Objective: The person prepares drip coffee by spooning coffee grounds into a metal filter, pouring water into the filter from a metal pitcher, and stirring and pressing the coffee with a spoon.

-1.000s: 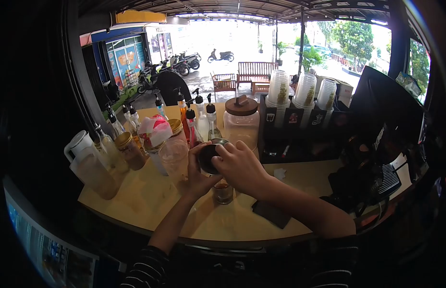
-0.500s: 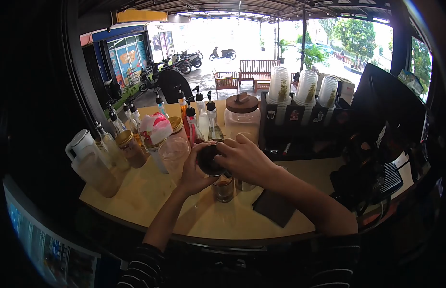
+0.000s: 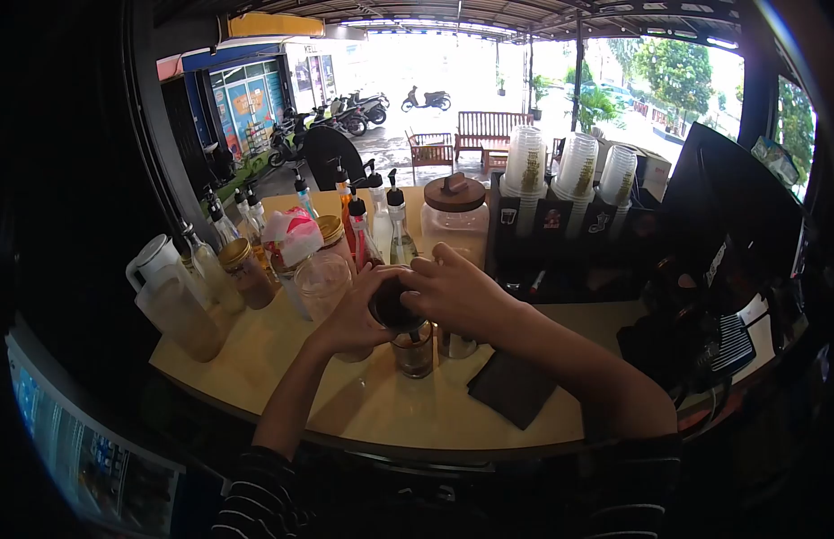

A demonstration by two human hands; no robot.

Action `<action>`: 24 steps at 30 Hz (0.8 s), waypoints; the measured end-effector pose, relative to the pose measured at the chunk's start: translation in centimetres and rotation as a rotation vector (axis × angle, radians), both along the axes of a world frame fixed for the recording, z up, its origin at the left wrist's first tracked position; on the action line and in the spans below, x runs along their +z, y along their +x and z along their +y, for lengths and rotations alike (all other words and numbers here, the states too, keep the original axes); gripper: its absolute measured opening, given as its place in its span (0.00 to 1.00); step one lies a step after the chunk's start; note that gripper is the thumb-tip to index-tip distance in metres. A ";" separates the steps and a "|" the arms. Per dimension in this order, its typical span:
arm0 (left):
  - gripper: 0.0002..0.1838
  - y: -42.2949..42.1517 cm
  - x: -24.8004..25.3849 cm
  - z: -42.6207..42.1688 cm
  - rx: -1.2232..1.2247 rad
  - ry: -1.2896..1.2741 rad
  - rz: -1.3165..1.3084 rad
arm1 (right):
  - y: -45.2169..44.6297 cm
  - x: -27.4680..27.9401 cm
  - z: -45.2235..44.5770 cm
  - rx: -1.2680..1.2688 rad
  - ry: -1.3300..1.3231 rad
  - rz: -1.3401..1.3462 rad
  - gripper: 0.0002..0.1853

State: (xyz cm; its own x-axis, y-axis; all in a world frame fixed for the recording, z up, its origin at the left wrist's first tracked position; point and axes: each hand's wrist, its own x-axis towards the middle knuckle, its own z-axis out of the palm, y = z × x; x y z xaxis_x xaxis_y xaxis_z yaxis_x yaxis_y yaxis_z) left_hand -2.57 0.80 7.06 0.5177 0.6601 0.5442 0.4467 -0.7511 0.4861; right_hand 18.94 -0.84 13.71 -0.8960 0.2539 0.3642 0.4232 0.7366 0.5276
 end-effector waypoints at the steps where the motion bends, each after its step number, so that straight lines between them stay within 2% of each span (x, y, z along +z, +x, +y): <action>1: 0.45 0.0 0.0 0.0 -0.030 -0.036 0.010 | 0.0 0.1 0.3 0.009 0.039 -0.012 0.07; 8: 0.46 0.1 -0.8 -0.3 -0.024 -0.113 -0.100 | -0.2 -0.8 0.7 0.121 0.087 -0.037 0.07; 13: 0.45 0.5 -1.4 -1.0 -0.001 -0.176 -0.340 | 0.2 -0.4 0.4 0.086 -0.002 0.046 0.06; 15: 0.45 0.8 -2.2 -0.8 0.054 -0.132 -0.355 | 0.2 -0.7 0.1 0.107 -0.047 0.051 0.07; 17: 0.44 1.6 -2.4 -1.1 0.100 -0.098 -0.370 | 0.2 -1.2 -0.1 0.127 0.032 0.190 0.08; 21: 0.44 2.7 -3.5 -0.9 0.262 0.079 -0.428 | -0.3 -2.7 -0.9 0.050 0.128 0.243 0.08; 24: 0.44 3.2 -4.6 -0.7 0.319 0.121 -0.459 | -0.1 -2.9 -1.5 0.019 0.016 0.243 0.10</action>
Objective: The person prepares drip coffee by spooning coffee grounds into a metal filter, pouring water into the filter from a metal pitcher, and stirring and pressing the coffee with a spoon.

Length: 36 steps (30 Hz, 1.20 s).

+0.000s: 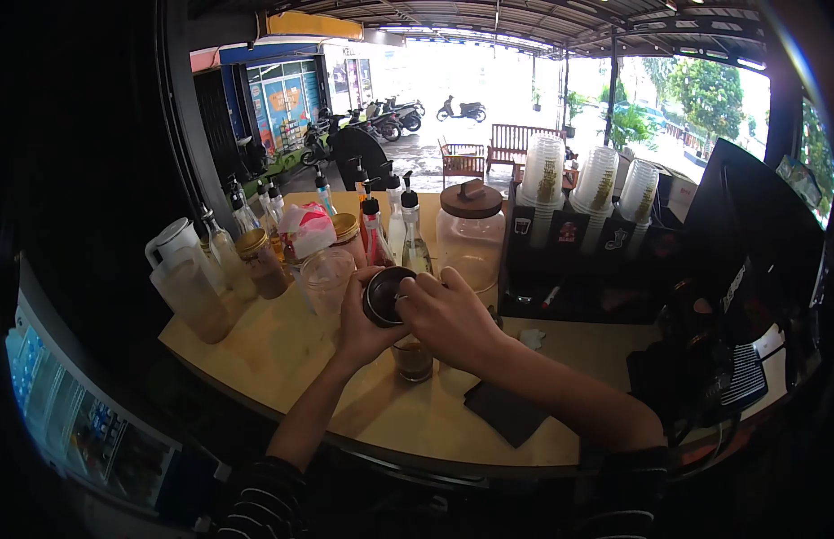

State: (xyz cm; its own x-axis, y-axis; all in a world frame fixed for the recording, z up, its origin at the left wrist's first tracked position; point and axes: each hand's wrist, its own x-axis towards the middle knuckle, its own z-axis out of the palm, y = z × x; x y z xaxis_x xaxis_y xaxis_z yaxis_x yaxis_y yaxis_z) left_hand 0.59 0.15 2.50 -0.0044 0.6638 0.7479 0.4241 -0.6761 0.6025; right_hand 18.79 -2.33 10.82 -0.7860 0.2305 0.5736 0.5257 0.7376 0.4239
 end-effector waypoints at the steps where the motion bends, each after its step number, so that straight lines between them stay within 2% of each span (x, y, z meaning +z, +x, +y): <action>1: 0.45 0.2 -0.1 0.0 0.001 -0.009 -0.026 | 0.1 -0.2 0.3 0.001 0.001 0.001 0.10; 4: 0.45 0.8 -0.1 -0.1 0.003 -0.019 -0.065 | 0.4 -0.5 0.8 0.006 0.096 0.074 0.11; 6: 0.45 1.1 0.0 -0.5 0.003 -0.023 -0.075 | 0.3 -0.7 0.5 0.023 -0.008 0.046 0.12; 8: 0.45 1.5 -0.3 -0.6 0.000 -0.028 -0.083 | 0.4 -0.8 0.8 0.001 0.020 0.057 0.12; 10: 0.45 1.9 -1.0 -0.2 -0.100 -0.019 -0.177 | 0.6 -1.1 1.1 -0.028 0.044 0.071 0.12; 13: 0.45 2.3 -1.5 -0.2 -0.170 -0.096 -0.305 | 0.7 -1.3 1.2 0.012 -0.069 0.139 0.13; 17: 0.46 2.7 -1.2 -0.9 -0.056 -0.041 -0.182 | 0.9 -1.7 1.4 -0.026 -0.067 0.152 0.12; 26: 0.48 3.3 -1.9 -1.2 -0.070 -0.053 -0.179 | 1.4 -1.8 1.0 -0.044 -0.121 0.165 0.11; 28: 0.44 3.3 -2.1 -1.2 -0.099 -0.052 -0.229 | 1.5 -1.6 1.0 -0.022 -0.165 0.132 0.11; 30: 0.44 3.2 -2.0 -1.1 -0.109 -0.041 -0.201 | 1.8 -1.5 1.2 -0.045 -0.032 0.116 0.10; 36: 0.49 1.9 -2.1 -0.4 -0.155 -0.010 -0.111 | 1.9 -1.3 1.2 -0.023 -0.034 0.068 0.11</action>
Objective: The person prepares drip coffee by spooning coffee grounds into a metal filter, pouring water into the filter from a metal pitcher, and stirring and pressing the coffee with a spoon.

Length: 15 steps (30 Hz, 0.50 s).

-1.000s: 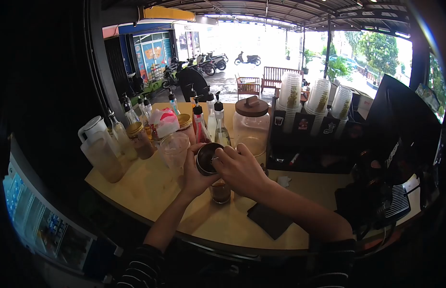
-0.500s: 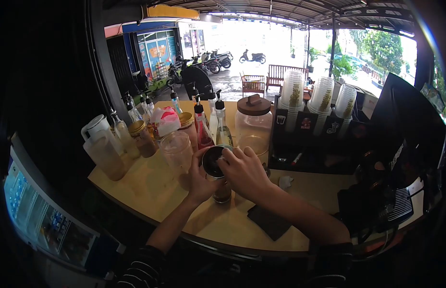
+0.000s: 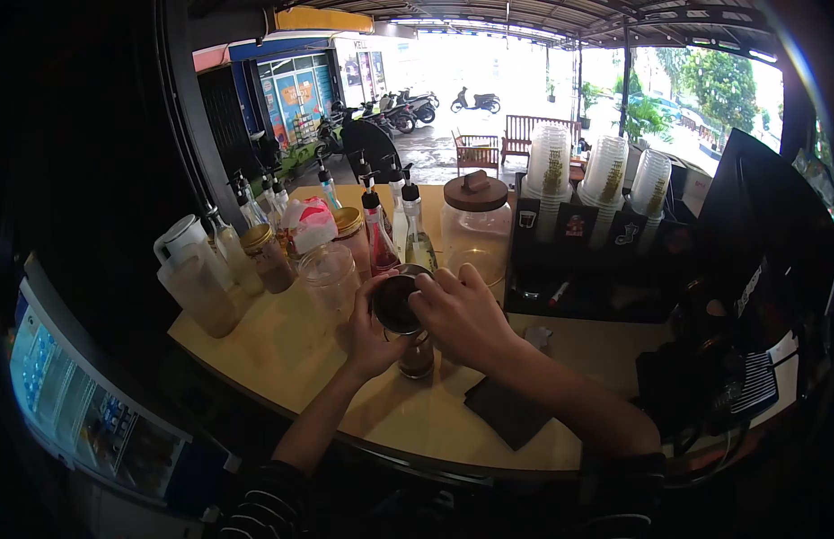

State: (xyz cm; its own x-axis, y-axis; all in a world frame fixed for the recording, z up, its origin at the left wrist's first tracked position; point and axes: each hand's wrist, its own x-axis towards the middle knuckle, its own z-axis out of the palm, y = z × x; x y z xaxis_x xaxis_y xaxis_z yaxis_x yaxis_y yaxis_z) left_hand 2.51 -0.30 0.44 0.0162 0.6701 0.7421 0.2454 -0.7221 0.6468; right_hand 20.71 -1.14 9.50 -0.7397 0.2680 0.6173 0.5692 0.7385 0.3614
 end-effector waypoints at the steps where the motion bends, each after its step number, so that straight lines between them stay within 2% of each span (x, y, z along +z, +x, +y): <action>1: 0.49 0.0 0.0 0.0 0.000 0.026 0.022 | -0.1 -0.1 0.0 -0.001 -0.003 -0.001 0.11; 5: 0.49 0.4 0.1 -0.5 0.002 0.024 -0.022 | -1.1 -0.5 -0.3 -0.007 -0.040 0.038 0.14; 8: 0.45 0.8 0.2 -0.8 -0.009 0.065 -0.100 | -1.5 -0.6 -1.4 -0.057 -0.101 0.066 0.15; 10: 0.45 0.7 0.5 -0.9 0.009 0.112 -0.058 | -1.7 -0.5 -1.7 -0.105 -0.107 0.074 0.15; 12: 0.45 0.7 0.7 -1.1 0.020 0.109 -0.013 | -2.1 -0.6 -1.8 -0.142 0.004 0.054 0.12; 15: 0.47 0.2 0.8 -0.9 0.020 0.094 0.030 | -1.8 -0.1 -1.6 -0.079 -0.047 0.018 0.11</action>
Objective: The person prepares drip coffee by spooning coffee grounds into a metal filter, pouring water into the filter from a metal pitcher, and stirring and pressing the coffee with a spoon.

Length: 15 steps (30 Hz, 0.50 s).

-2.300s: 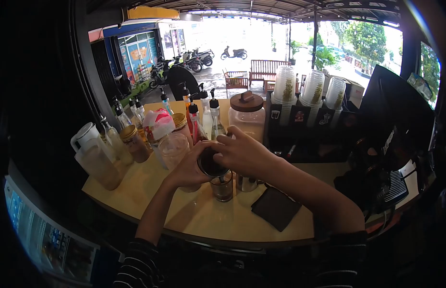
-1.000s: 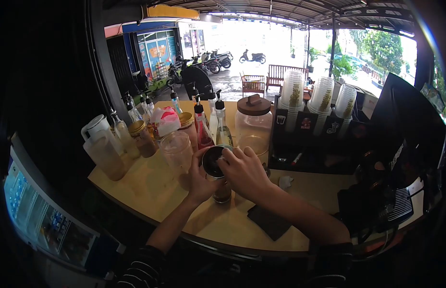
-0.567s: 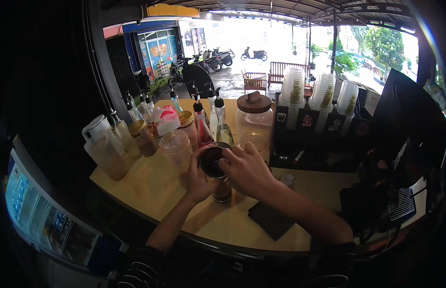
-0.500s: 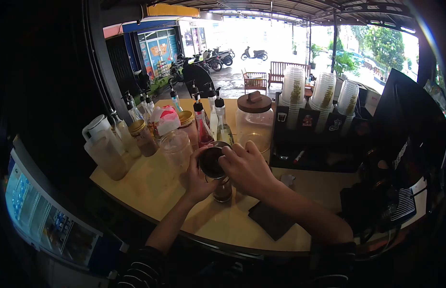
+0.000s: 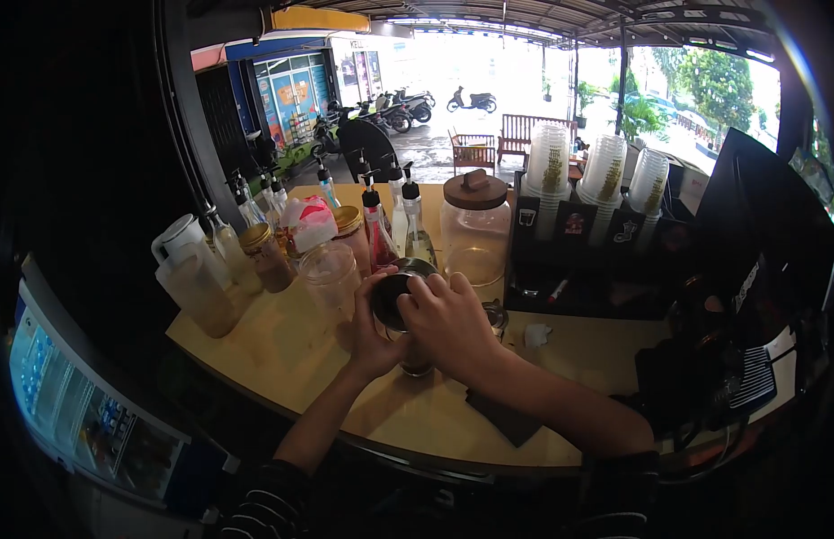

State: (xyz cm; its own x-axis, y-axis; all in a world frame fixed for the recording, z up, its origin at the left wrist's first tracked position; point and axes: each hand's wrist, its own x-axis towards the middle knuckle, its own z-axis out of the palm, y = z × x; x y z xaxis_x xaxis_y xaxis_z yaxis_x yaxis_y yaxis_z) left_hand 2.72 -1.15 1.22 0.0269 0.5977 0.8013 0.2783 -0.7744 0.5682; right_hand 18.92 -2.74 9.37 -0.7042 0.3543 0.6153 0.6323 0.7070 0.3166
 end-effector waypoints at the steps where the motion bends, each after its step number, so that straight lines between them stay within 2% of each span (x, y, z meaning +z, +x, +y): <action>1: 0.49 -0.3 -0.1 0.2 -0.018 -0.021 -0.002 | 0.1 0.2 0.1 0.000 0.003 0.001 0.11; 3: 0.49 -0.8 -0.6 0.6 -0.034 -0.038 0.019 | 0.6 0.6 0.2 0.001 0.122 -0.011 0.10; 5: 0.49 -0.9 -0.6 0.5 -0.049 -0.058 0.037 | 0.9 0.5 0.8 0.032 0.128 -0.019 0.09; 7: 0.44 -1.0 -0.2 0.3 -0.006 -0.114 0.058 | 1.1 0.5 1.0 0.068 0.139 -0.026 0.09; 10: 0.43 -1.5 0.9 0.0 0.040 -0.094 0.176 | 1.2 0.8 0.9 0.099 0.068 -0.113 0.08; 13: 0.43 -1.9 1.2 0.0 0.083 -0.042 0.283 | 1.4 1.3 1.0 0.090 0.154 -0.060 0.08; 15: 0.43 -2.1 1.1 0.2 0.062 -0.062 0.273 | 1.3 1.4 0.7 0.090 0.077 -0.151 0.08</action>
